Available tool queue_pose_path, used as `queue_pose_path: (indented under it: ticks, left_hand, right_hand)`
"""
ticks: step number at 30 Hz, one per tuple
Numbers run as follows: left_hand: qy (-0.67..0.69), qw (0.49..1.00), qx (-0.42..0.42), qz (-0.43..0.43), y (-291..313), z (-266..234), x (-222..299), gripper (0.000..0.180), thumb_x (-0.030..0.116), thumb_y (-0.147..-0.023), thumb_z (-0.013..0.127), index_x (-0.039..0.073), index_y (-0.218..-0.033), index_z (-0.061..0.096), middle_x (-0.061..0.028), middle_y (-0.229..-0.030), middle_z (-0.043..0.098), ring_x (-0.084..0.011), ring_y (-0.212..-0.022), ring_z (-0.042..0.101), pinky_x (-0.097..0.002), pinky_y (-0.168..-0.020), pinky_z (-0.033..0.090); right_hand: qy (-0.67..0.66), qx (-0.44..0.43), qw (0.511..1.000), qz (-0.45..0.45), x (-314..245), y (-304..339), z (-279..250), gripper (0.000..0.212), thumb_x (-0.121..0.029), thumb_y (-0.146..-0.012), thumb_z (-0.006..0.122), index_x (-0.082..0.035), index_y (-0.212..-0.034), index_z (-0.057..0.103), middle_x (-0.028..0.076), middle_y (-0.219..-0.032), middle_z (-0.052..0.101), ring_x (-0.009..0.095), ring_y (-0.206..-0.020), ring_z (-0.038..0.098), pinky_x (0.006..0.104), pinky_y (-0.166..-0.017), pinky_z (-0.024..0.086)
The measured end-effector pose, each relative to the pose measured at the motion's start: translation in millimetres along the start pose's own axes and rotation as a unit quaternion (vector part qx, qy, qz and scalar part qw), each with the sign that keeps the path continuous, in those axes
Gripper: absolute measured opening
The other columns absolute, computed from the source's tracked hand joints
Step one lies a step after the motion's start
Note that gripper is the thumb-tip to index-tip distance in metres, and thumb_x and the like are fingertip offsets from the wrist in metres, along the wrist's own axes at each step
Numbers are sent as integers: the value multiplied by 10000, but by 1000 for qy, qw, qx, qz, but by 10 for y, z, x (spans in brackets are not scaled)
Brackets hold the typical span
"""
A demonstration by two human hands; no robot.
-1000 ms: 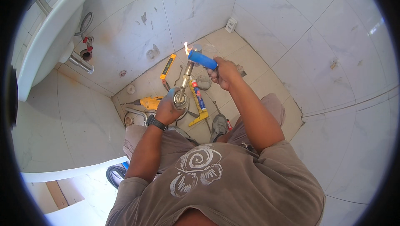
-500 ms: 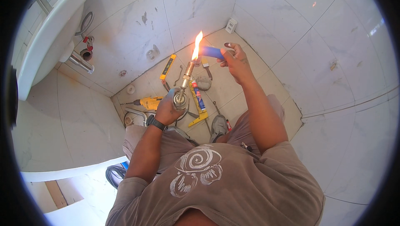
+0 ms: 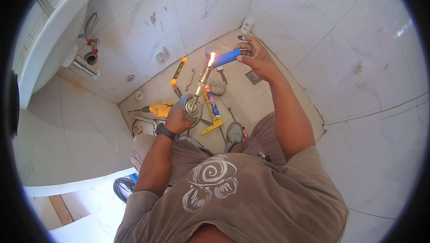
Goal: The person heats a blue plastic pipe with a blowtorch, applies sealant to the sink drain, and fits the heated pipe onto the drain outlet. They then measure the pipe with a tape measure and handle a metal P-trap.
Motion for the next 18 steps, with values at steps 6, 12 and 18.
queue_pose_path:
  ticks: [6, 12, 18]
  left_hand:
    - [-15, 1000, 0, 12, 3, -16, 41, 767, 208, -743, 826, 82, -1410, 468, -233, -1181, 678, -448, -1118, 636, -506, -921, 530]
    - [-8, 1000, -12, 10, 1, 13, 34, 757, 198, -746, 821, 78, -1405, 466, -236, -1194, 674, -447, -1118, 638, -502, -921, 532]
    - [-9, 1000, 18, 17, 12, -24, 72, 653, 188, -769, 837, 113, -1333, 517, -187, -1117, 715, -413, -1074, 675, -463, -894, 548]
  right_hand:
    - [24, 10, 992, 121, 279, -21, -58, 643, -215, -984, 708, -50, -1499, 360, 101, -1088, 659, 151, -920, 632, 295, -779, 505]
    - [13, 31, 982, 187, 508, -1, -82, 543, -326, -1033, 648, -71, -1452, 414, 51, -902, 621, 124, -775, 623, 277, -671, 495]
    - [70, 46, 978, 191, 519, -26, -144, 615, -428, -1002, 663, -2, -1406, 480, 67, -836, 663, 115, -656, 585, 285, -618, 481]
Point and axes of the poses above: each hand's wrist, its own y-axis away from the middle knuckle, its own z-axis out of the palm, x = y × z, the point moved 10 cm from there along -y, towards the middle knuckle
